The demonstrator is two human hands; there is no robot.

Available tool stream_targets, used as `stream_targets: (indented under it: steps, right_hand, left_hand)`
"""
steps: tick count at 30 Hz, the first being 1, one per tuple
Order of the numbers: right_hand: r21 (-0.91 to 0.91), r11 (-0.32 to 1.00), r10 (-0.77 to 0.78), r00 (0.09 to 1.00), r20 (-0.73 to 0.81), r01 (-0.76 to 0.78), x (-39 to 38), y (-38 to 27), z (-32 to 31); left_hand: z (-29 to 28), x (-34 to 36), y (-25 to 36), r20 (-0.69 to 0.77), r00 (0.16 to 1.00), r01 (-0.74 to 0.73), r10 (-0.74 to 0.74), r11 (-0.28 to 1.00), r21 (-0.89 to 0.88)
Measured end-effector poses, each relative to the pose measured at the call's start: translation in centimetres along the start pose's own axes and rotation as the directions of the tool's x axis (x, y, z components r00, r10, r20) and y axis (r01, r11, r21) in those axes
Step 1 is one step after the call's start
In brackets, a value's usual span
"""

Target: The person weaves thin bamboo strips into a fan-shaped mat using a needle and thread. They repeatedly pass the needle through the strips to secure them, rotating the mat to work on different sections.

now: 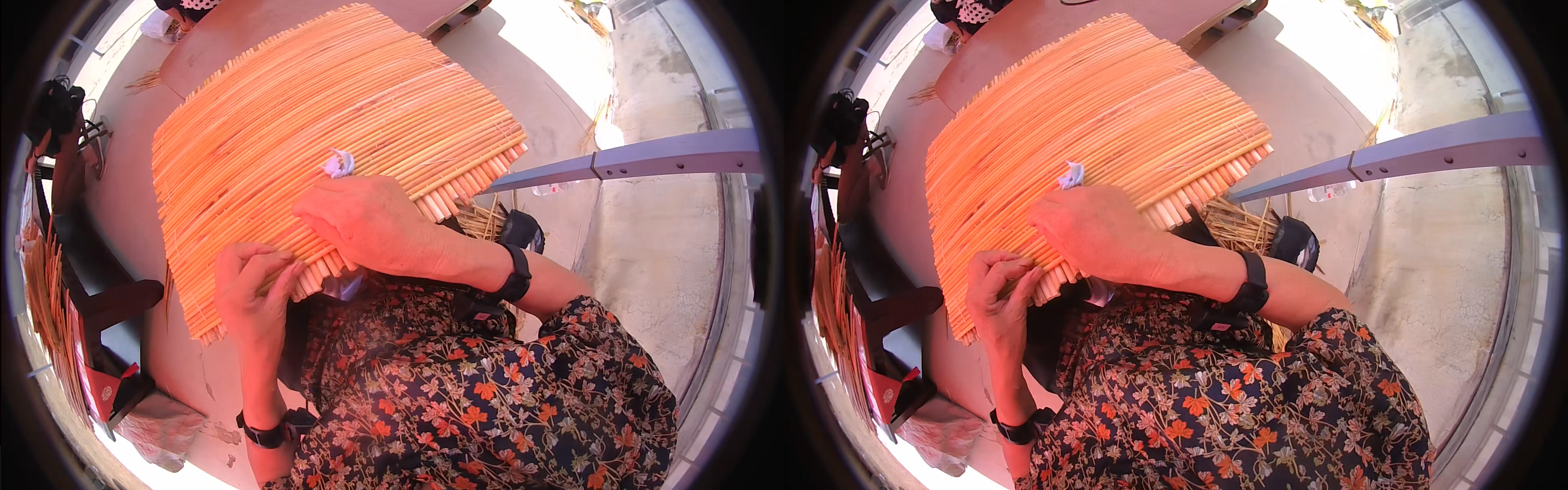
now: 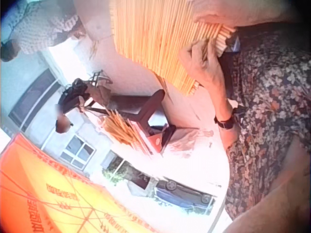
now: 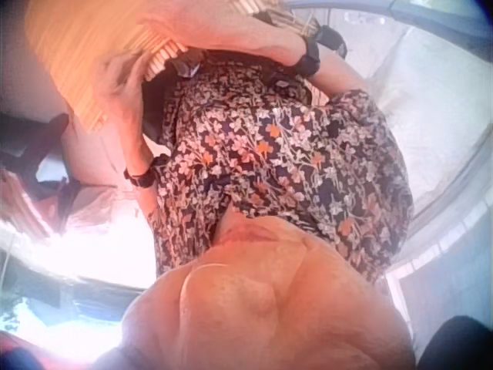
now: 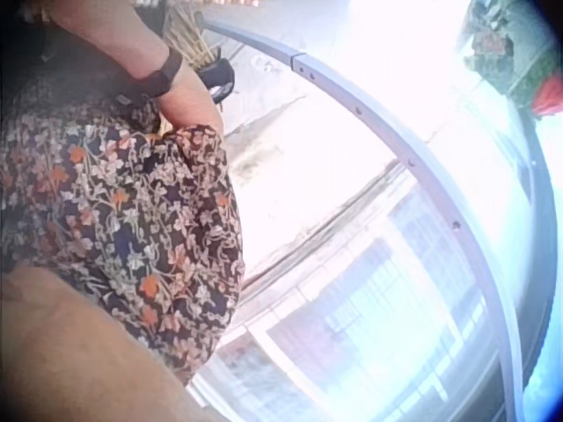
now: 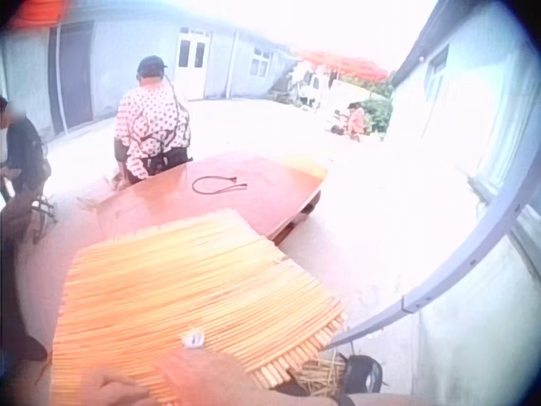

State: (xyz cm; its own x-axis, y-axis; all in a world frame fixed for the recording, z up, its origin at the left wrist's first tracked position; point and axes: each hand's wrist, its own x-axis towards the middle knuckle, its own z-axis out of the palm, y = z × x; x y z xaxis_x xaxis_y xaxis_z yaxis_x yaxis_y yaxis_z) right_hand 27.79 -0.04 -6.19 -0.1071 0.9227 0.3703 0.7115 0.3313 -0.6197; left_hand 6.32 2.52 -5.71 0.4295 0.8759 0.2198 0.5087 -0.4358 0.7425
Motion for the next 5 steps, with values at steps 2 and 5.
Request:
stream_targets:
  steps: [2, 5]
  right_hand:
    - [-0.053, 0.998, 0.034, 0.998, 0.049, -0.031, 0.12, 0.00, 1.07]
    - [-0.103, 0.992, 0.089, 0.992, 0.094, -0.080, -0.29, 0.55, 0.58]
  left_hand:
    - [0.08, -0.11, -0.75, 0.035, 0.998, 0.056, -0.054, 0.997, -0.059]
    - [0.52, 0.32, -0.97, 0.112, 0.989, 0.111, -0.100, 0.989, -0.097]
